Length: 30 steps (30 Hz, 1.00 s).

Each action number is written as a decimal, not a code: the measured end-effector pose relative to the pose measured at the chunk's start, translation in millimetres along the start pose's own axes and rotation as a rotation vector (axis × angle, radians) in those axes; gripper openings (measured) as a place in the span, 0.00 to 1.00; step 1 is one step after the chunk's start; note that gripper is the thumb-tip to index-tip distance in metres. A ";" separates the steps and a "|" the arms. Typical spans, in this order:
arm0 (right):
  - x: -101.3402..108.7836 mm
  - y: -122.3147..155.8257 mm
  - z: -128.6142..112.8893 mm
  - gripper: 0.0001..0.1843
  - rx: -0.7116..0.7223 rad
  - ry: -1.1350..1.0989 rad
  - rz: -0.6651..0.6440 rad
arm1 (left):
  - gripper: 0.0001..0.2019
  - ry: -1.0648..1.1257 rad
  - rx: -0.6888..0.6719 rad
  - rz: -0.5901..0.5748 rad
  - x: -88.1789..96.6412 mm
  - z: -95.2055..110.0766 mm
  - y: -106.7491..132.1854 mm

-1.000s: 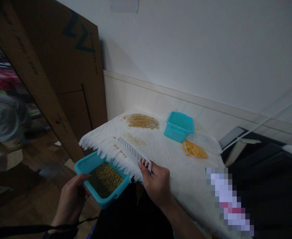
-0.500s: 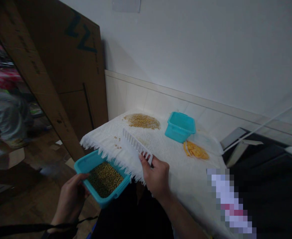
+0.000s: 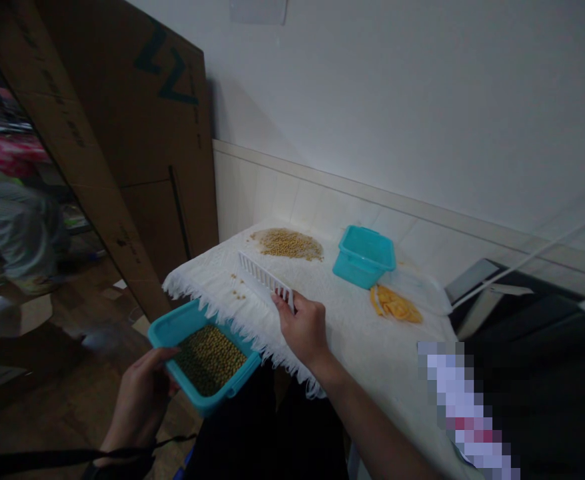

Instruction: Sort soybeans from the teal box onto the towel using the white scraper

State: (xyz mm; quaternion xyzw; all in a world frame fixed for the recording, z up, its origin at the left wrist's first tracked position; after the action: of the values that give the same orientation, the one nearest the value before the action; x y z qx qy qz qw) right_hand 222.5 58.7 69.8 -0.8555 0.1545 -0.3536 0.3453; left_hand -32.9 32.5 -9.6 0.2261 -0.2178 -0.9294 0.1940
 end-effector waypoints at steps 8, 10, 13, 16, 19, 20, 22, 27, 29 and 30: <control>-3.3 -0.2 2.6 0.15 0.019 -0.019 -0.017 | 0.12 0.010 0.010 0.001 -0.3 1.9 2.3; -4.2 1.5 2.4 0.14 0.028 -0.038 -0.021 | 0.12 0.018 0.009 0.001 0.5 2.1 1.7; -4.6 4.4 0.5 0.14 0.042 -0.086 -0.041 | 0.12 0.022 0.012 -0.004 1.0 4.7 3.3; -4.4 8.2 -4.4 0.13 0.037 -0.125 -0.064 | 0.12 0.041 0.007 -0.004 0.8 8.1 6.7; -4.8 13.5 -12.1 0.14 0.033 -0.155 -0.073 | 0.13 0.039 0.004 -0.014 0.7 9.3 8.0; -5.1 15.2 -14.7 0.14 0.035 -0.169 -0.080 | 0.13 0.035 0.001 -0.018 0.9 9.2 7.8; -5.7 17.1 -18.7 0.14 0.039 -0.193 -0.089 | 0.12 0.032 -0.006 -0.027 1.5 8.8 6.9; -5.0 6.0 -12.9 0.17 -0.025 -0.087 0.013 | 0.13 0.033 -0.006 -0.030 2.9 8.5 6.2; -5.9 -1.8 -6.0 0.18 -0.062 -0.019 0.044 | 0.13 0.023 -0.010 -0.028 2.9 8.9 6.7; -7.1 -5.2 -2.7 0.19 -0.074 0.004 0.048 | 0.13 0.019 -0.014 -0.027 2.9 9.1 6.8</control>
State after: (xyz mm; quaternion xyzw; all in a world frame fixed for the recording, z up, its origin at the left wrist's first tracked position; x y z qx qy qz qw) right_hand 215.7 64.7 71.2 -0.8630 0.1888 -0.3408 0.3216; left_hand -38.2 28.4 0.1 0.2367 -0.2063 -0.9313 0.1850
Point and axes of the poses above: each hand's wrist, its own y-axis away from the middle knuckle, its own x-axis out of the back of the hand, z = x × y, the point moved 1 cm from there along -y, towards the middle knuckle, and after that the axes turned 9 degrees about x, right-handed, at the moved point
